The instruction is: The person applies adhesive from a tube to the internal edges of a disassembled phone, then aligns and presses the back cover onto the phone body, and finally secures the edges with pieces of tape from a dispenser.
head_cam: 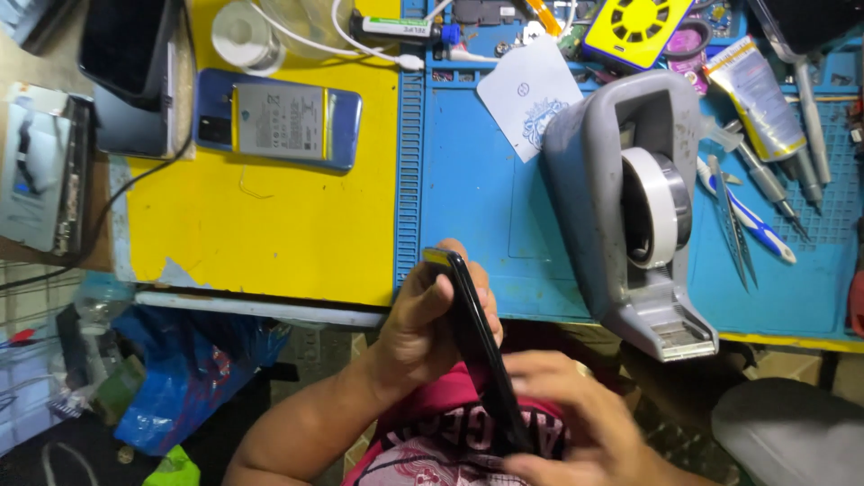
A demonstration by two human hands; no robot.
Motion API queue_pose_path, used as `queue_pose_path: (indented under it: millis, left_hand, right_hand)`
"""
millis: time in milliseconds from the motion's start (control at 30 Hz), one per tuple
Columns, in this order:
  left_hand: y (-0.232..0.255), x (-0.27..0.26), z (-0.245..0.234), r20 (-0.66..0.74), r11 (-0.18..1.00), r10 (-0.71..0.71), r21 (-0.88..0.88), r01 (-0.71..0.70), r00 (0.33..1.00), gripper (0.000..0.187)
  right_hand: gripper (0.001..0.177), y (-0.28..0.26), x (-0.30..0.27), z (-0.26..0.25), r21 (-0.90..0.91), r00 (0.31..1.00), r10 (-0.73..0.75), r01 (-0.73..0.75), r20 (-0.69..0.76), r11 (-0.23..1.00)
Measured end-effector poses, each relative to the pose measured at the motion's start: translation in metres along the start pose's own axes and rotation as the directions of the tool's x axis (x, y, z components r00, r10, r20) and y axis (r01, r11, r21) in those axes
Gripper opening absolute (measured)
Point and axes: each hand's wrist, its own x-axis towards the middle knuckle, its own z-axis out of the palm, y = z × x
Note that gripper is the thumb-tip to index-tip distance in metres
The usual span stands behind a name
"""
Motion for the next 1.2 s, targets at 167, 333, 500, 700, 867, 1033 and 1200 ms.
queue_pose_path:
  millis: [167, 333, 500, 700, 867, 1033, 1200]
  left_hand:
    - [0.0, 0.002, -0.007, 0.278, 0.947, -0.189, -0.202, 0.25, 0.942, 0.024]
    - [-0.006, 0.003, -0.012, 0.285, 0.909, -0.22, -0.287, 0.302, 0.933, 0.023]
    - [-0.009, 0.005, -0.012, 0.21, 0.898, -0.238, -0.324, 0.297, 0.948, 0.023]
    - [-0.008, 0.002, -0.011, 0.175, 0.9, -0.229, -0.337, 0.277, 0.958, 0.025]
    - [-0.006, -0.001, -0.005, -0.035, 0.973, -0.219, -0.083, 0.216, 0.975, 0.039]
    - [-0.01, -0.001, 0.01, -0.165, 0.978, -0.17, 0.094, 0.188, 0.971, 0.049]
    - [-0.02, -0.001, 0.023, -0.32, 0.949, -0.167, 0.204, 0.239, 0.933, 0.041]
  right_hand:
    - [0.021, -0.026, -0.054, -0.126, -0.637, 0.996, -0.059, 0.084, 0.061, 0.766]
    - [0.045, 0.002, -0.033, -0.125, -0.563, 0.91, -0.125, -0.133, -0.395, 0.816]
    - [0.053, -0.012, 0.0, -0.131, -0.743, 0.982, -0.044, -0.112, -0.186, 0.66]
    - [0.012, -0.03, 0.012, -0.12, -0.65, 0.987, -0.027, -0.085, -0.16, 0.755]
    - [0.011, -0.041, 0.008, -0.091, -0.721, 0.934, -0.063, -0.227, -0.351, 0.655]
    - [0.013, -0.035, -0.001, -0.073, -0.728, 0.874, -0.181, -0.243, -0.451, 0.642]
    - [0.007, -0.032, -0.006, -0.063, -0.642, 0.806, -0.201, -0.264, -0.557, 0.72]
